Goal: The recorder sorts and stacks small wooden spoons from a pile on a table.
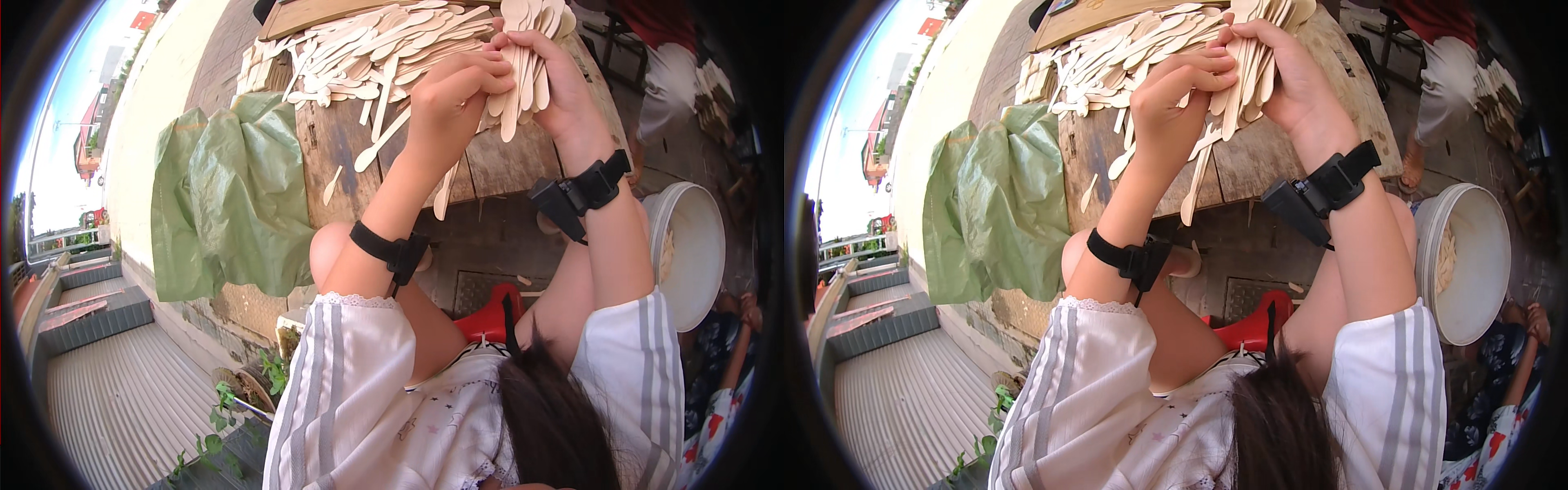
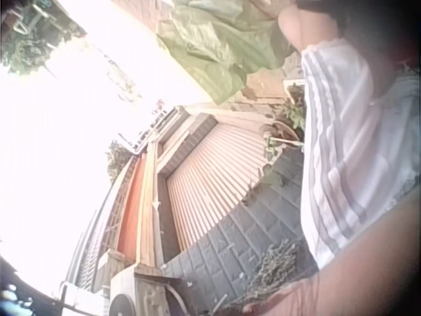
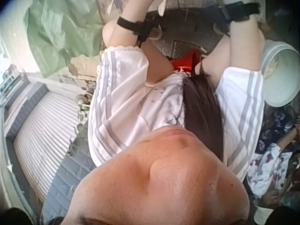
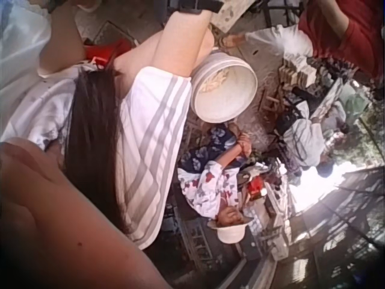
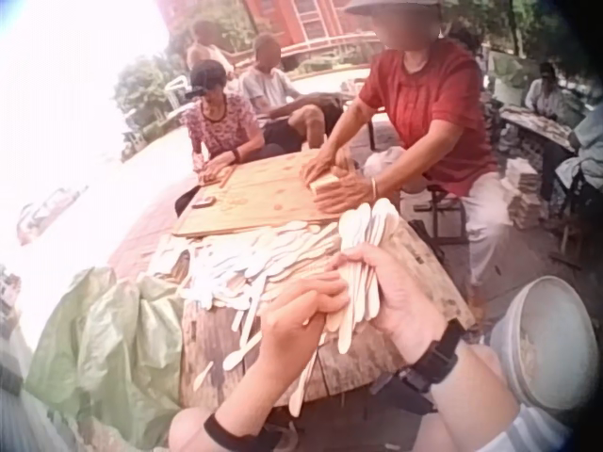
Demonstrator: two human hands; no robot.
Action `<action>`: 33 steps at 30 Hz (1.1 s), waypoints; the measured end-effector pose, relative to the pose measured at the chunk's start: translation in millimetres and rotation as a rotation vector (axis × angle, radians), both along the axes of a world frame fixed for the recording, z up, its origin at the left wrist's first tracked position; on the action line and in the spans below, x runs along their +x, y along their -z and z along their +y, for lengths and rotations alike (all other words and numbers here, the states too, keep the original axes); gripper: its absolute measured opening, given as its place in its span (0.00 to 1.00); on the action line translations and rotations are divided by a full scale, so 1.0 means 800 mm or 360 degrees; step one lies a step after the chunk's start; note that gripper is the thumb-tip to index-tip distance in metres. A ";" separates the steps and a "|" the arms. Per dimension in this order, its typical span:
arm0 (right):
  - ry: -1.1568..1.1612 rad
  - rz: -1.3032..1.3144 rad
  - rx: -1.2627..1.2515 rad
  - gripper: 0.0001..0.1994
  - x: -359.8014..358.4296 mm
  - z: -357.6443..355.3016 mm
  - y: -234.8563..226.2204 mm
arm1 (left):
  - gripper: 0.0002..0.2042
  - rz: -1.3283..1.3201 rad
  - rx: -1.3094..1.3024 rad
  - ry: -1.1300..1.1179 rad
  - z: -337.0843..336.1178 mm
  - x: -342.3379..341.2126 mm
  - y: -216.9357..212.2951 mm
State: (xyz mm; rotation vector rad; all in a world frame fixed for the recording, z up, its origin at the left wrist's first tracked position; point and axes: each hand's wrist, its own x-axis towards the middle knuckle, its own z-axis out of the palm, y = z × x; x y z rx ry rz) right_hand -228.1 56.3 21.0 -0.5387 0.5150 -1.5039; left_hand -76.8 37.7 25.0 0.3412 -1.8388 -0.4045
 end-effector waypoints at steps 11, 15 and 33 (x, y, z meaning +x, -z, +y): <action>0.0197 -0.0128 0.0302 0.06 -0.024 0.010 -0.006 | 0.11 -0.1255 0.0430 -0.1150 -0.079 0.077 0.062; 0.0162 -0.0116 0.0264 0.06 -0.031 0.012 -0.004 | 0.14 -0.1366 0.0398 -0.1220 -0.091 0.084 0.078; 0.0540 0.0666 0.0206 0.13 -0.012 0.010 -0.016 | 0.07 -0.0328 0.0852 -0.0625 -0.098 0.088 0.021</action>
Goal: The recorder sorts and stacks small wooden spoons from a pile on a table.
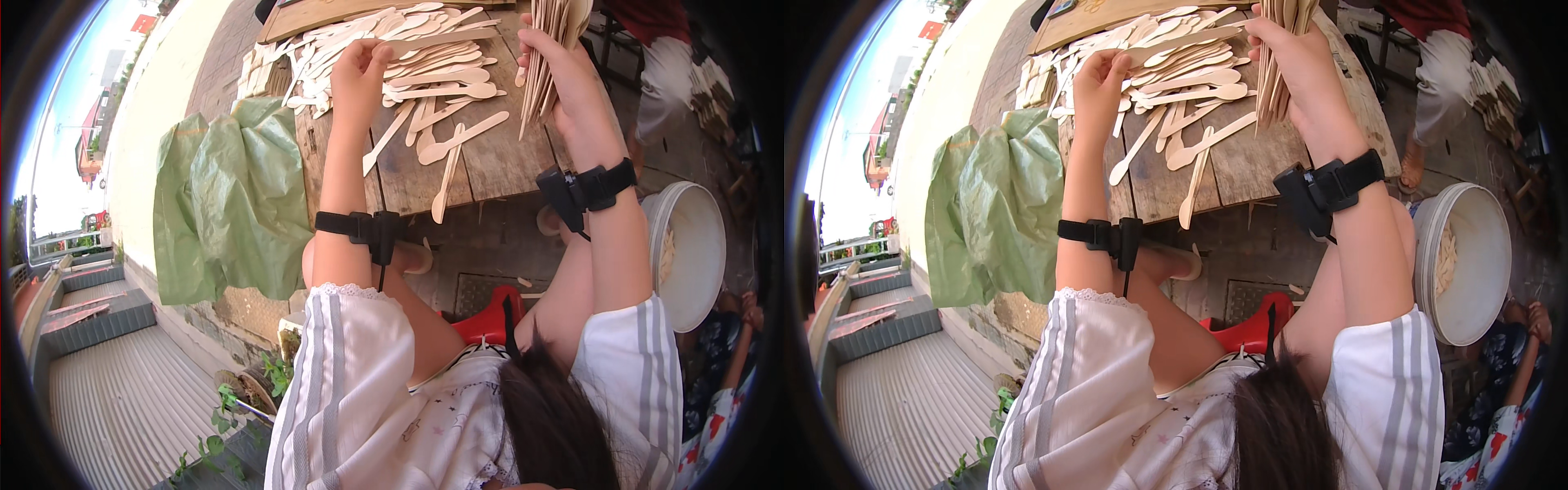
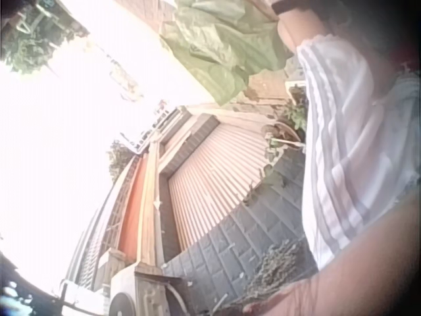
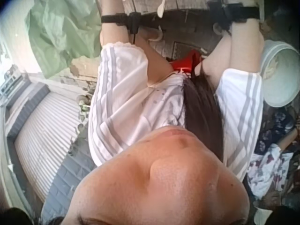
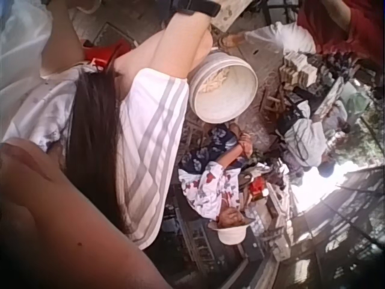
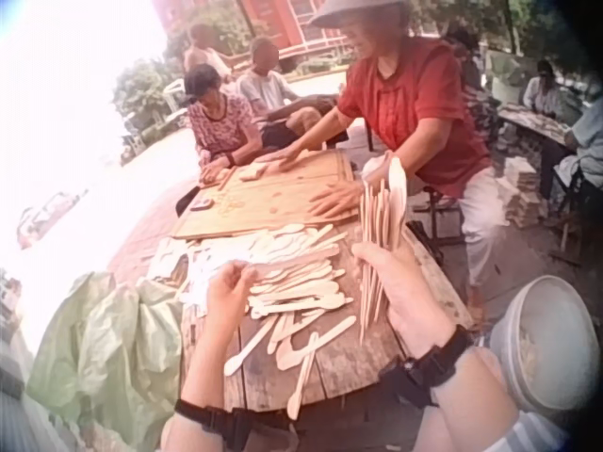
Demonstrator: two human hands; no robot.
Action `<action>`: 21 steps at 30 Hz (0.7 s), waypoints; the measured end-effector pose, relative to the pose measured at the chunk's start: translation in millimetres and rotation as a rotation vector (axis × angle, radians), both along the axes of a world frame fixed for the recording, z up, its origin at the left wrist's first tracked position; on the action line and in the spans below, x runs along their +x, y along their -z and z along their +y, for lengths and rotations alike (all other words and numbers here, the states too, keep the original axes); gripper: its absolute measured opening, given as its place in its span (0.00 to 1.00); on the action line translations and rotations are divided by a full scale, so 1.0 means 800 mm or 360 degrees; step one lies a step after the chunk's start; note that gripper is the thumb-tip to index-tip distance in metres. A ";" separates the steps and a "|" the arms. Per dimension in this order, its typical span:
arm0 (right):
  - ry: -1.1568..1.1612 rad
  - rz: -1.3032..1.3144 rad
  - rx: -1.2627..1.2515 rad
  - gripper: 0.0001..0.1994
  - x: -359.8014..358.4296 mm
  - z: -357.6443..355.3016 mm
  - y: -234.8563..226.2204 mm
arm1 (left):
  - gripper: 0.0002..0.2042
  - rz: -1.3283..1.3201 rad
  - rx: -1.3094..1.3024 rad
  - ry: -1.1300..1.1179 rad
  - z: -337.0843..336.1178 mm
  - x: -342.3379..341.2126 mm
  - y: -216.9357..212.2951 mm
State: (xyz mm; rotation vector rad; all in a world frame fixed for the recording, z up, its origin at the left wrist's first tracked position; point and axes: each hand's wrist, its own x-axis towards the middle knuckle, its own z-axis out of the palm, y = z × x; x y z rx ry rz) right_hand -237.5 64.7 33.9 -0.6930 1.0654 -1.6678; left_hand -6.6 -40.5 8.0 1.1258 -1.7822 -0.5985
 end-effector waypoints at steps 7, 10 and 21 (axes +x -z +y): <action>0.0035 0.1386 0.0086 0.17 -0.005 0.000 0.003 | 0.09 -0.0009 0.0416 0.0828 0.027 -0.005 -0.033; -0.0083 0.1519 0.0034 0.19 0.009 -0.001 0.000 | 0.09 -0.0187 0.0436 0.0926 0.024 0.001 -0.031; -0.0698 0.0561 0.0244 0.16 0.046 0.009 0.001 | 0.16 0.0248 0.0095 0.0592 0.044 -0.041 -0.011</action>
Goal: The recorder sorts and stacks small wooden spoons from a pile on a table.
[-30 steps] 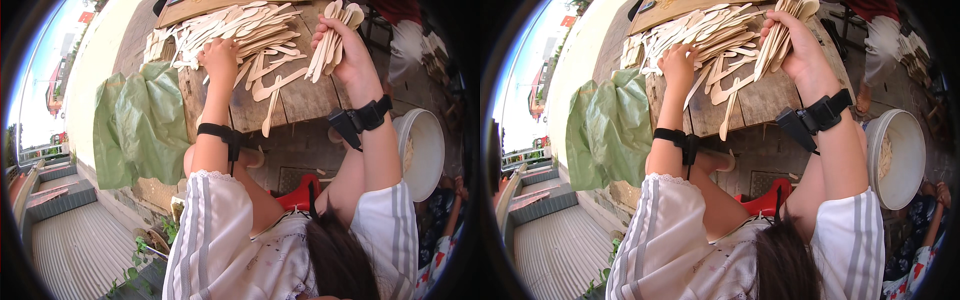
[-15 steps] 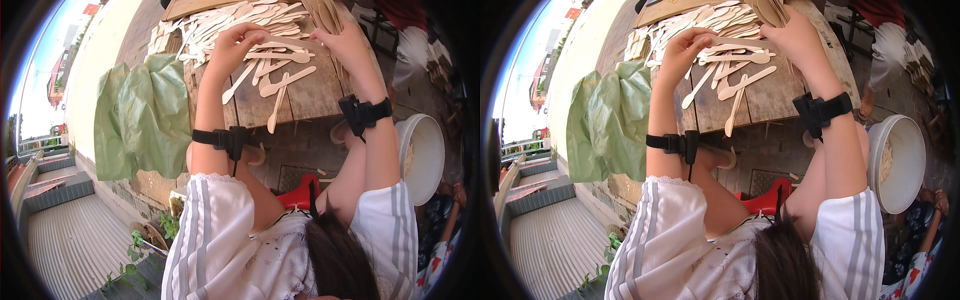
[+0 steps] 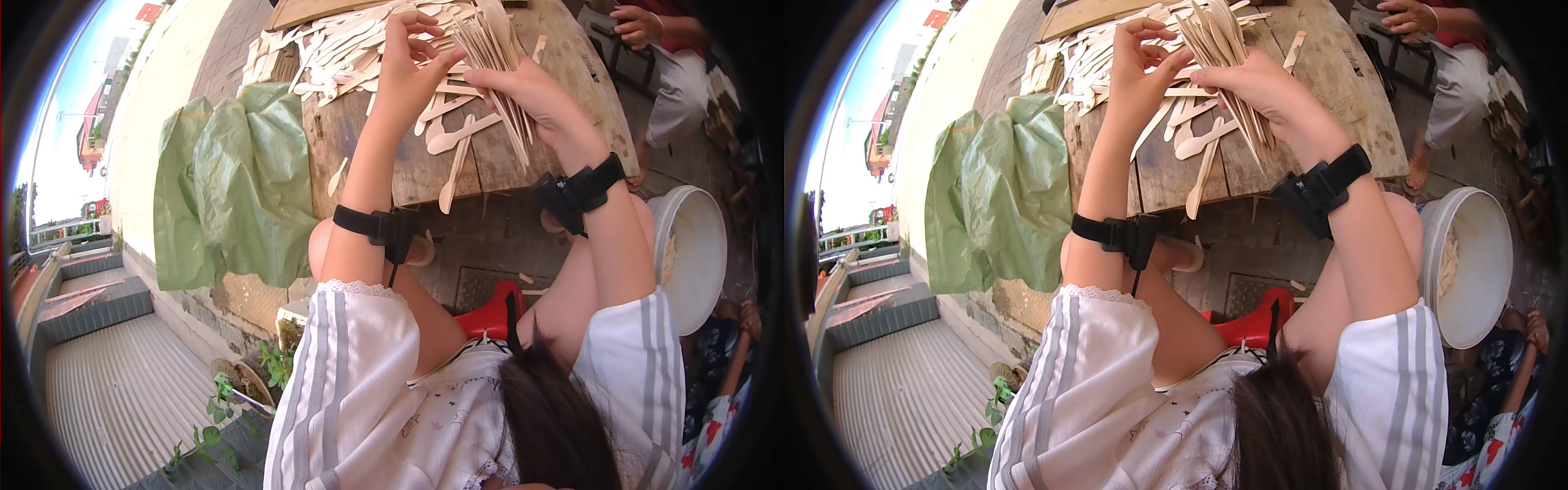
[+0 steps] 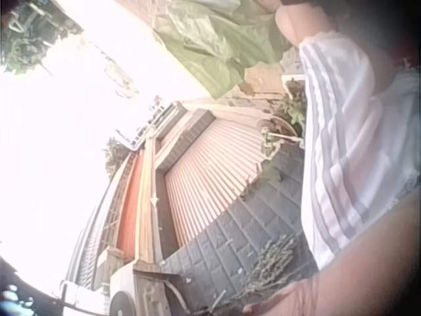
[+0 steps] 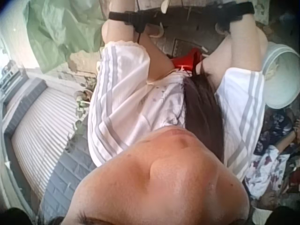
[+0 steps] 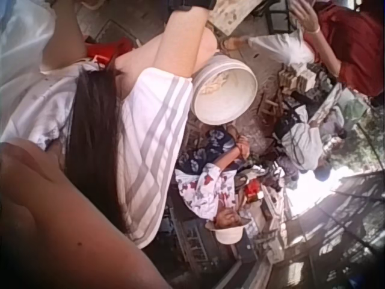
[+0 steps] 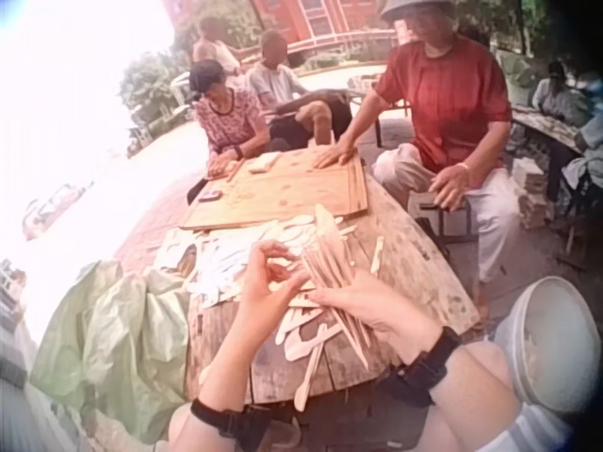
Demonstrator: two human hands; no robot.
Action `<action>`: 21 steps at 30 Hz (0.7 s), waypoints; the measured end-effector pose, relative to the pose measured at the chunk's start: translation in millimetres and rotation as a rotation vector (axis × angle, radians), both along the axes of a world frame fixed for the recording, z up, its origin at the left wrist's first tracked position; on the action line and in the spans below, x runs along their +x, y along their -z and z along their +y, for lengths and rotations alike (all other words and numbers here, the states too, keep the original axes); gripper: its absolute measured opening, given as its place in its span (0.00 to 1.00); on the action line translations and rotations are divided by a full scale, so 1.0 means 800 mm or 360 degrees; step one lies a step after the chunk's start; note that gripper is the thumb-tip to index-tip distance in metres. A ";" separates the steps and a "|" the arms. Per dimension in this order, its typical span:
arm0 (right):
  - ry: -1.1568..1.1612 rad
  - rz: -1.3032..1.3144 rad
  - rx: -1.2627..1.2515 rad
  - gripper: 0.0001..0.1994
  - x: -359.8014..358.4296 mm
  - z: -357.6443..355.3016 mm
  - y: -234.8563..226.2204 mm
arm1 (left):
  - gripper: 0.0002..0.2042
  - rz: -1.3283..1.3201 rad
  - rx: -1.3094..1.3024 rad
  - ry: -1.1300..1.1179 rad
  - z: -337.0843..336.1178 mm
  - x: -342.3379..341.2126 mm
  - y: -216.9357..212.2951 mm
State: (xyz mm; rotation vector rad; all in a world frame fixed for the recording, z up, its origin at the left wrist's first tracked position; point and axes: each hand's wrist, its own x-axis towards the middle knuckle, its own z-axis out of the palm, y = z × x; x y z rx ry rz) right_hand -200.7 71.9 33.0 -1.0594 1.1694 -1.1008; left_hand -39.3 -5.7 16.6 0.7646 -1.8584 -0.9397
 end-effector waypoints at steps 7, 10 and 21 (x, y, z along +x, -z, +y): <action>0.0428 -0.0182 -0.0030 0.11 -0.024 0.001 -0.004 | 0.11 -0.1389 -0.0833 -0.0345 -0.008 0.024 0.058; 0.0402 -0.0286 -0.0084 0.10 -0.038 -0.002 0.005 | 0.09 -0.1556 -0.0846 -0.0386 -0.014 0.020 0.063; 0.0579 -0.0475 -0.0179 0.15 -0.033 -0.008 0.018 | 0.10 0.0162 0.0968 0.0470 0.014 -0.019 0.023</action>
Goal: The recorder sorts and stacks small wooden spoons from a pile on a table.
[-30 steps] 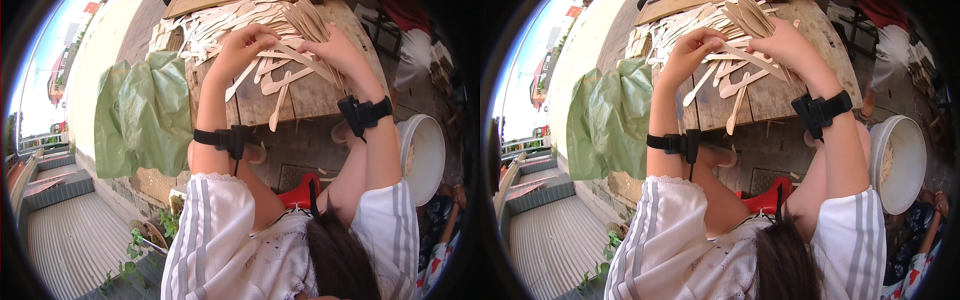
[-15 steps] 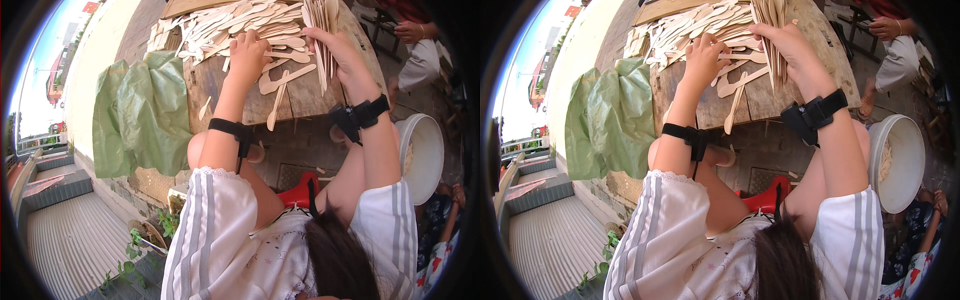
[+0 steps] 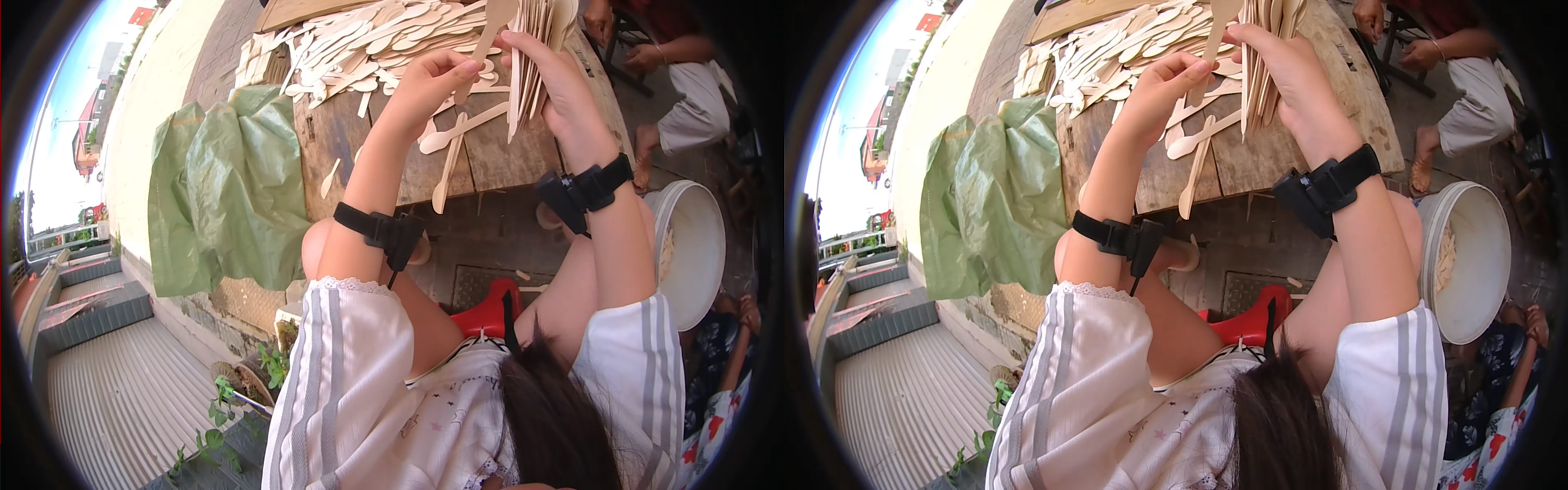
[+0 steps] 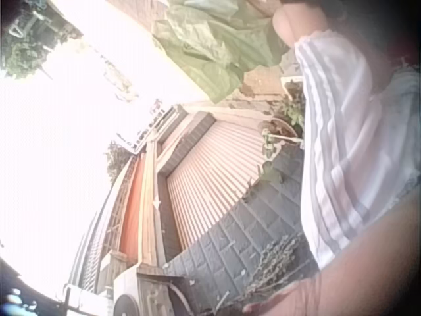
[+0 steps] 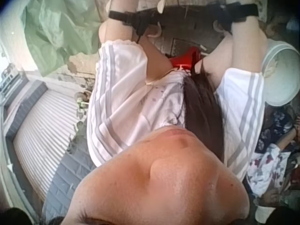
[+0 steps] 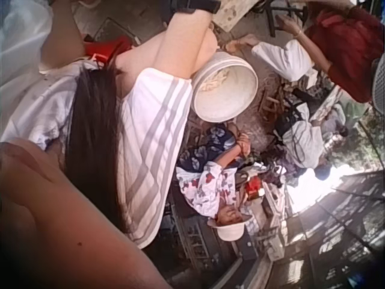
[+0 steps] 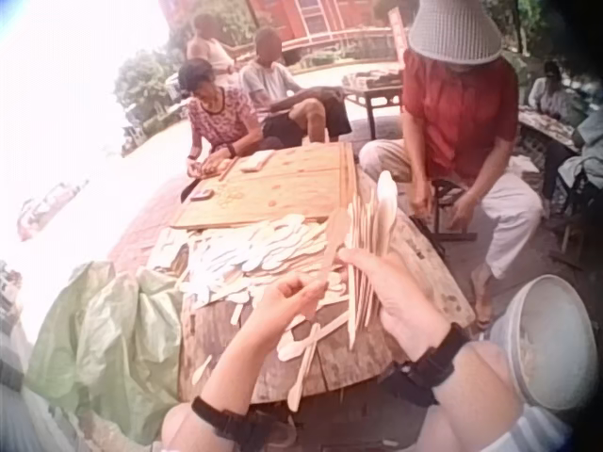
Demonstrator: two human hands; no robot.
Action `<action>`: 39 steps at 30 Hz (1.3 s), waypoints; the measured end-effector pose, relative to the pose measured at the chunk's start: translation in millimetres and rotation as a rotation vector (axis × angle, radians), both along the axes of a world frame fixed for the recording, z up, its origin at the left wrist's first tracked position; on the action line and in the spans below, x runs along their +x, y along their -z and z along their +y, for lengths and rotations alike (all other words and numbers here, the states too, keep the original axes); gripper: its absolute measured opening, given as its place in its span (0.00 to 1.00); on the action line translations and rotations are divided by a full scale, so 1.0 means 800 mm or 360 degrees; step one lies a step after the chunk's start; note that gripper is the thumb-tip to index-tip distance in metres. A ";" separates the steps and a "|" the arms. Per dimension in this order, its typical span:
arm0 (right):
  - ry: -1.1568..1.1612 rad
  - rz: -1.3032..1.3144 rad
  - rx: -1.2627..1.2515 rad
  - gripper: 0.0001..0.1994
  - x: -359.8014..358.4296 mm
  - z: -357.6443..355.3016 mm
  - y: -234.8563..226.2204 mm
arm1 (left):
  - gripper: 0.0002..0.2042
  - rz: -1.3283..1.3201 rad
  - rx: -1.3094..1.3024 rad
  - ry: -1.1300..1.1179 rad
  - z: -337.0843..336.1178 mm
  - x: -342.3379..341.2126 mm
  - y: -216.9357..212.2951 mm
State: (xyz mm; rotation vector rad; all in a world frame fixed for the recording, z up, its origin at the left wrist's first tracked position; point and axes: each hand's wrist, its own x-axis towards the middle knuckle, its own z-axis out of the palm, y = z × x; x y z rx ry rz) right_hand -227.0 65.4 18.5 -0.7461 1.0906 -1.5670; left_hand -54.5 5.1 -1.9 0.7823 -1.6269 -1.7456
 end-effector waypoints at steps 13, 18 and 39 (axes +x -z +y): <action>-0.0169 0.0311 -0.0001 0.14 -0.011 0.000 -0.007 | 0.20 -0.1782 -0.1375 -0.0058 0.055 0.041 -0.005; -0.0080 0.0231 0.0003 0.14 -0.018 0.005 -0.016 | 0.16 -0.1918 -0.1459 -0.0055 0.065 0.048 0.021; 0.0712 -0.1013 -0.0166 0.08 -0.089 0.001 -0.008 | 0.06 -0.1223 -0.1687 -0.0381 0.174 -0.070 -0.164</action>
